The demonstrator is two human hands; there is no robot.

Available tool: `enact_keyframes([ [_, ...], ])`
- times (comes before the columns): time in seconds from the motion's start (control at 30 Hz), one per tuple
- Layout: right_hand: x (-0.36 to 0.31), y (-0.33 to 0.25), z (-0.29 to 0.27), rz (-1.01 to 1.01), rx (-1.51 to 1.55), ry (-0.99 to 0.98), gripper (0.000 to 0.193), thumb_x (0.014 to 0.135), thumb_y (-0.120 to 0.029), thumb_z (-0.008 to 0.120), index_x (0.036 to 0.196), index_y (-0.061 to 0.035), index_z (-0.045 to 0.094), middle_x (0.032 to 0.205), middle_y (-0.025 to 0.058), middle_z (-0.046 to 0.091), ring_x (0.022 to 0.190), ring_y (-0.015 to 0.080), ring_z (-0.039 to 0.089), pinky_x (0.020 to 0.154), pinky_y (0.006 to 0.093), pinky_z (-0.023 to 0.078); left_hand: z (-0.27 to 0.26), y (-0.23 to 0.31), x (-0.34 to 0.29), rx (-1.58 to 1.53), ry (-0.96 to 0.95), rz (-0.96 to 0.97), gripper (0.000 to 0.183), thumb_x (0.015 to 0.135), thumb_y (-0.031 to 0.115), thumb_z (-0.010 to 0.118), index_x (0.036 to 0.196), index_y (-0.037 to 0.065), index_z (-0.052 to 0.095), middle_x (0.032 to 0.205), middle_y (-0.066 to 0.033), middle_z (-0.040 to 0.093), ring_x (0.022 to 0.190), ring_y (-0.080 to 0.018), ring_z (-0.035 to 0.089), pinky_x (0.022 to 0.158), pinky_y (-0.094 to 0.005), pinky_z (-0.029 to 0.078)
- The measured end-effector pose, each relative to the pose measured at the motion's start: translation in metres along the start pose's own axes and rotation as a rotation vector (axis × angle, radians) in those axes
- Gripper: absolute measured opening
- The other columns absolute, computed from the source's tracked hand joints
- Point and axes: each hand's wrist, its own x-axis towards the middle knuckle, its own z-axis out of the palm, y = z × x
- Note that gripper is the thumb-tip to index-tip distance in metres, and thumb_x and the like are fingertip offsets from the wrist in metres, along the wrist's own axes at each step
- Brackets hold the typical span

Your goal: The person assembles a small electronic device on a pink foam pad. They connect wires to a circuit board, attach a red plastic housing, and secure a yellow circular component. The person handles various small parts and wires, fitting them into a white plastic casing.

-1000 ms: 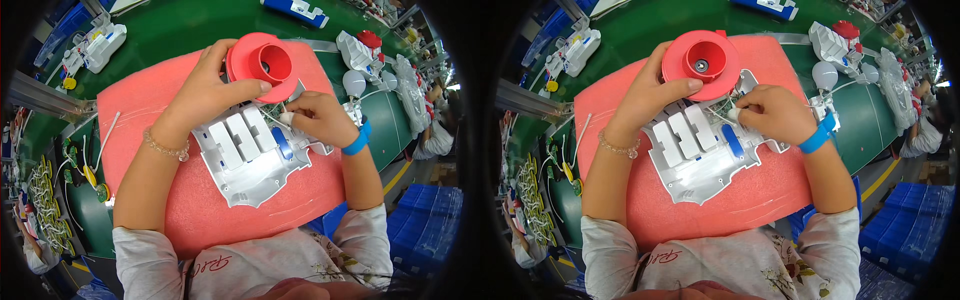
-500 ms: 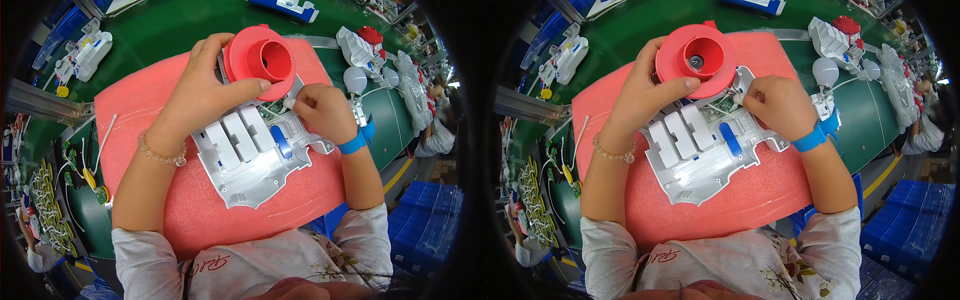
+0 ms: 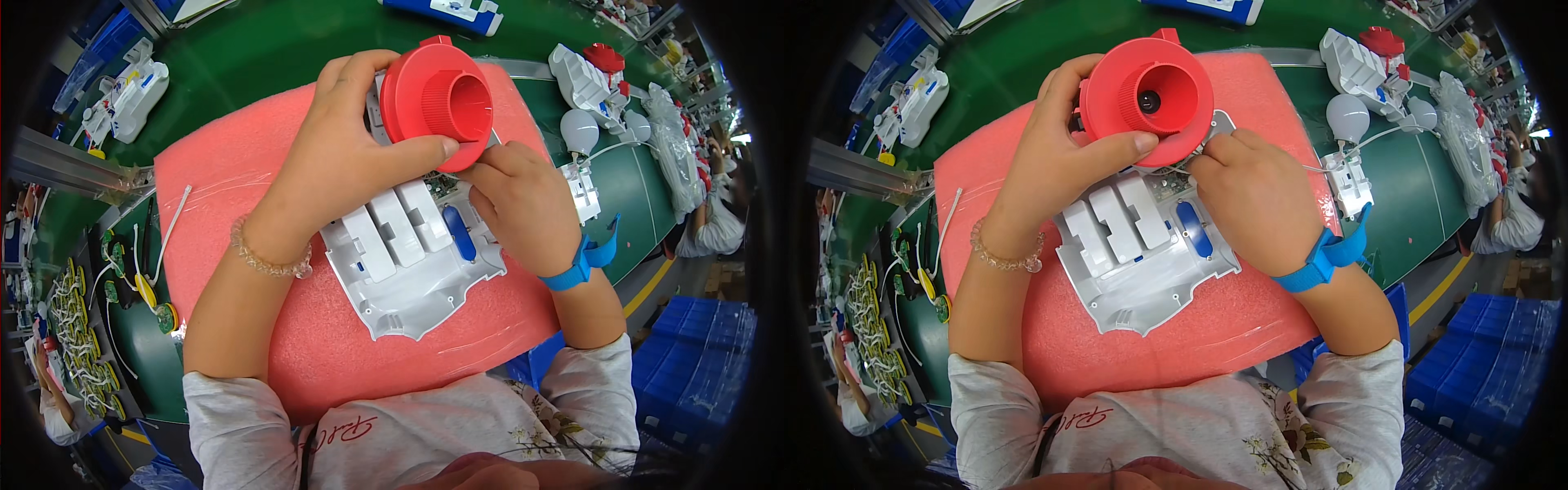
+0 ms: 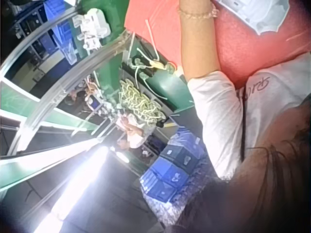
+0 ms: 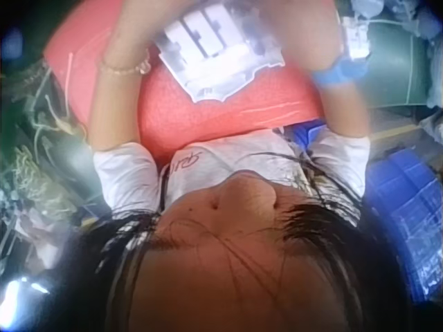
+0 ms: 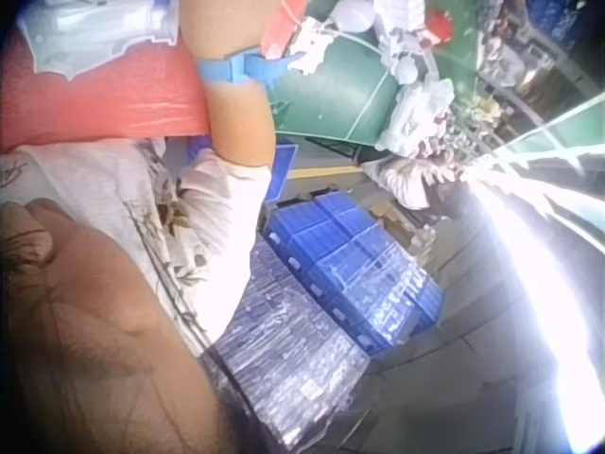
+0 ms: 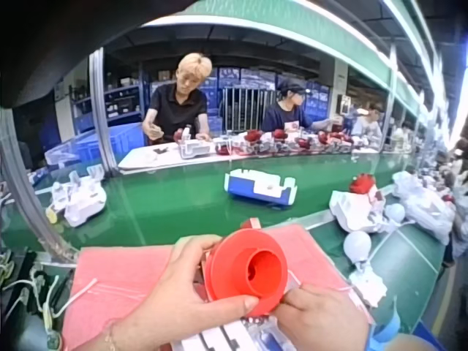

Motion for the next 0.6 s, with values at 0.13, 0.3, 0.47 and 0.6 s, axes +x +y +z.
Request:
enact_keyframes([
  [0.13, 0.003, 0.006, 0.004, 0.032, 0.226, -0.041, 0.014, 0.068, -0.007, 0.056, 0.081, -0.0056, 0.061, 0.072, 0.0105, 0.056, 0.067, 0.0269, 0.055, 0.059, 0.0367, 0.044, -0.001, 0.006, -0.001, 0.018, -0.009, 0.015, 0.066, 0.060, 0.024, 0.074, 0.115, 0.002, 0.042, 0.112, -0.0125, 0.039, 0.103, -0.0222, 0.043, 0.088, -0.0324, 0.036],
  [0.3, 0.008, 0.023, 0.007, 0.157, 0.503, -0.216, 0.017, 0.069, -0.005, 0.055, 0.086, -0.0035, 0.060, 0.077, 0.0132, 0.060, 0.070, 0.0273, 0.058, 0.064, 0.0338, 0.046, -0.001, 0.002, -0.001, 0.029, -0.013, 0.020, 0.066, 0.061, 0.025, 0.073, 0.115, 0.002, 0.042, 0.112, -0.0128, 0.039, 0.104, -0.0226, 0.043, 0.088, -0.0327, 0.036],
  [0.47, 0.009, 0.040, 0.017, -0.019, 0.512, -0.210, 0.019, 0.070, -0.003, 0.057, 0.088, -0.0027, 0.062, 0.075, 0.0124, 0.060, 0.067, 0.0253, 0.059, 0.061, 0.0304, 0.046, 0.000, -0.001, 0.000, 0.025, -0.015, 0.005, 0.065, 0.063, 0.025, 0.073, 0.115, 0.002, 0.042, 0.113, -0.0127, 0.039, 0.104, -0.0224, 0.043, 0.088, -0.0327, 0.036],
  [0.6, 0.009, 0.040, 0.016, -0.040, 0.524, -0.224, 0.019, 0.069, -0.003, 0.058, 0.087, -0.0037, 0.063, 0.076, 0.0115, 0.060, 0.070, 0.0258, 0.058, 0.063, 0.0311, 0.046, 0.000, -0.001, 0.001, 0.012, -0.027, -0.010, 0.064, 0.064, 0.024, 0.072, 0.115, 0.002, 0.042, 0.112, -0.0124, 0.039, 0.104, -0.0224, 0.043, 0.088, -0.0328, 0.036],
])
